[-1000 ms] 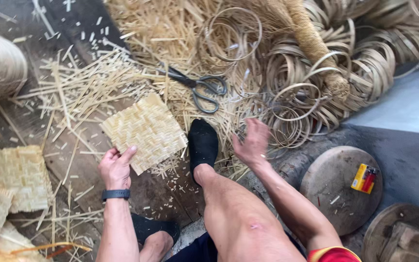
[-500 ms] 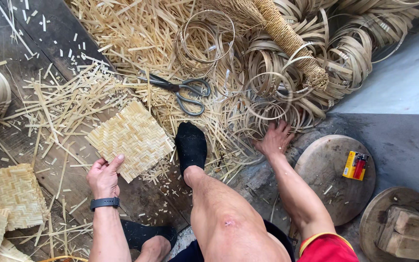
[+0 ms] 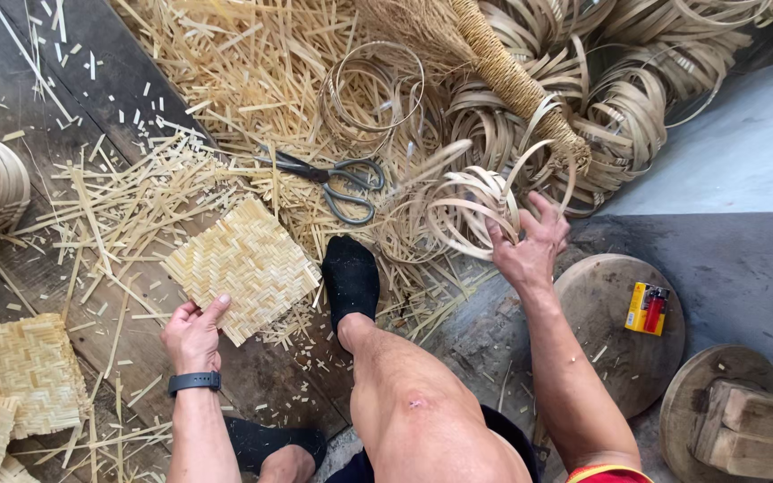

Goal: The person assembles a small bamboo container by placing woven panels into circular frames, trimming excess material with scissors, and binding the components together with thin strips.

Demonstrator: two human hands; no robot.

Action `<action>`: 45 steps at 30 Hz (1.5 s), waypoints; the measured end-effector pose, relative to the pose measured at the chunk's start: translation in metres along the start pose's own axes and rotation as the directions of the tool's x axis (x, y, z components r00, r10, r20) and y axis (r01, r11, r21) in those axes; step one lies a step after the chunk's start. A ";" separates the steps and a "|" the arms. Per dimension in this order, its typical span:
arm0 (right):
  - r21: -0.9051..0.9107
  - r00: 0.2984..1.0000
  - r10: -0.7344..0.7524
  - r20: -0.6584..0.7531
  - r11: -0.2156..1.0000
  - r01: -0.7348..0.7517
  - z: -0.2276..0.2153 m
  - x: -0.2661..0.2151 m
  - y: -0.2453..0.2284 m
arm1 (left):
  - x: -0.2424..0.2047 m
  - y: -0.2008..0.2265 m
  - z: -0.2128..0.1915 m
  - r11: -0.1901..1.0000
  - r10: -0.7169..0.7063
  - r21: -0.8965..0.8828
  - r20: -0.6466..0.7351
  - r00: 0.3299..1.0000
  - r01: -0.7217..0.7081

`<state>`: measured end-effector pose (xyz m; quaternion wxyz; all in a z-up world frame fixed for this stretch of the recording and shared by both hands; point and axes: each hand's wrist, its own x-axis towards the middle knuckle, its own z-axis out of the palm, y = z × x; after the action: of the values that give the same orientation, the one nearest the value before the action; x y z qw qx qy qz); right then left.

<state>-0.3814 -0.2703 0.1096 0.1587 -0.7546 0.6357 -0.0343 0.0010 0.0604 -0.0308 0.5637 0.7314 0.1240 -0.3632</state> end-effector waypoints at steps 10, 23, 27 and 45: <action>0.340 0.990 0.030 -0.138 0.940 0.019 -0.008 0.050 -0.031 | -0.002 -0.001 0.002 1.000 -0.004 0.000 -0.018 1.000 0.004; 0.969 0.862 0.495 -0.107 0.244 -0.020 -0.041 0.156 0.032 | 0.002 -0.003 0.000 1.000 0.002 0.012 0.006 1.000 -0.002; 0.083 0.585 0.013 -0.811 0.992 0.093 -0.025 0.121 0.026 | 0.000 0.002 0.002 0.997 -0.005 0.074 -0.026 1.000 0.007; -0.064 0.797 -0.471 -0.379 0.872 0.485 0.026 0.082 0.005 | -0.008 0.004 0.004 0.960 0.127 0.258 -0.064 0.990 -0.107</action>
<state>-0.3643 -0.3458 0.0710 0.0316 -0.8659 0.4424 -0.2313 -0.0040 0.0577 -0.0228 0.4807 0.8174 0.0553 -0.3126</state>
